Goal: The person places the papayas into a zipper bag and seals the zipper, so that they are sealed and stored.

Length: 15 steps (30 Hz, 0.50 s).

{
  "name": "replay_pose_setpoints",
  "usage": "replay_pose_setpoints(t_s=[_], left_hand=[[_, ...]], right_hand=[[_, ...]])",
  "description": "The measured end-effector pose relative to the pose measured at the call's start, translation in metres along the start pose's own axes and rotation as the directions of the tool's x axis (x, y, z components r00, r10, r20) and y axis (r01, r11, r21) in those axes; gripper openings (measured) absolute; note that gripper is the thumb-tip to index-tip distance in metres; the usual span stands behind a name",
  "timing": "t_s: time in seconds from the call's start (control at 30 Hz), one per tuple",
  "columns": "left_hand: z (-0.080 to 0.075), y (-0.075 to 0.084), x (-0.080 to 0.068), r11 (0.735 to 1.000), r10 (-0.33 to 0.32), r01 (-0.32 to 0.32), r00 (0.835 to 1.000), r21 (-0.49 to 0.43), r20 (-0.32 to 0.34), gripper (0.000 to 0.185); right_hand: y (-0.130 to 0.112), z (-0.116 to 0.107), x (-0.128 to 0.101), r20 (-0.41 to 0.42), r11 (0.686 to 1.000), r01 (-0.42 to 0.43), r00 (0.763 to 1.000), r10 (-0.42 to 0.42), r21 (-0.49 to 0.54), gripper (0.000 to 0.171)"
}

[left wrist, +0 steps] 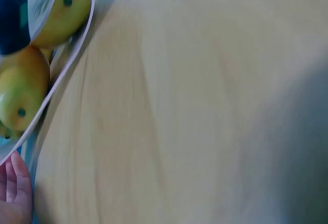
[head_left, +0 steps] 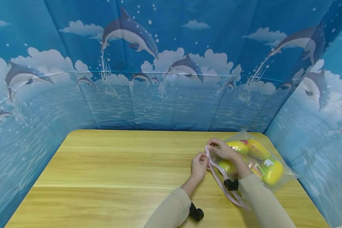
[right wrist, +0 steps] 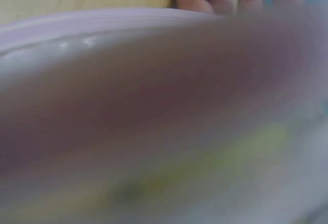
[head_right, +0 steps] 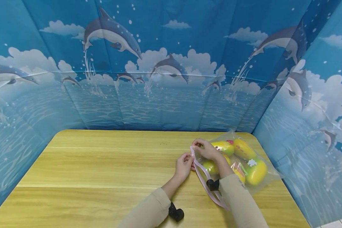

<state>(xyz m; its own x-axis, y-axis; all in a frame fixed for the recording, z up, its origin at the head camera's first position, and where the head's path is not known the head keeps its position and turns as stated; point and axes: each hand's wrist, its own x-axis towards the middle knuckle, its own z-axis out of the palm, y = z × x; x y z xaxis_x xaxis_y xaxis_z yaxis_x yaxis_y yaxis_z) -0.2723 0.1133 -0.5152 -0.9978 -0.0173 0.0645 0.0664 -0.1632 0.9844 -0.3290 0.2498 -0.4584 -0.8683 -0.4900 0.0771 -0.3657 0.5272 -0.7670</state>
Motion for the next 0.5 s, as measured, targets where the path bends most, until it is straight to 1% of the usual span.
replay_pose_setpoints(t_s=[0.03,0.1,0.33,0.5], left_hand=[[0.001,-0.001,-0.001,1.000,-0.014,0.014,1.000,-0.012,0.003,0.014],[0.003,-0.002,-0.003,1.000,-0.021,0.021,1.000,-0.017,0.006,0.013],[0.008,-0.001,-0.012,1.000,-0.014,0.014,1.000,-0.023,0.019,0.010],[0.010,-0.003,-0.017,1.000,-0.012,0.013,1.000,-0.027,0.023,0.010]], right_hand=[[0.000,-0.001,0.000,-0.010,1.000,-0.005,1.000,0.005,0.006,0.013],[0.001,-0.003,0.000,-0.020,1.000,-0.014,1.000,0.014,0.009,0.015],[0.000,-0.008,0.001,-0.014,0.998,-0.068,0.998,0.067,-0.010,0.017],[-0.001,-0.010,0.001,-0.008,0.998,-0.062,0.998,0.062,-0.003,0.018]])
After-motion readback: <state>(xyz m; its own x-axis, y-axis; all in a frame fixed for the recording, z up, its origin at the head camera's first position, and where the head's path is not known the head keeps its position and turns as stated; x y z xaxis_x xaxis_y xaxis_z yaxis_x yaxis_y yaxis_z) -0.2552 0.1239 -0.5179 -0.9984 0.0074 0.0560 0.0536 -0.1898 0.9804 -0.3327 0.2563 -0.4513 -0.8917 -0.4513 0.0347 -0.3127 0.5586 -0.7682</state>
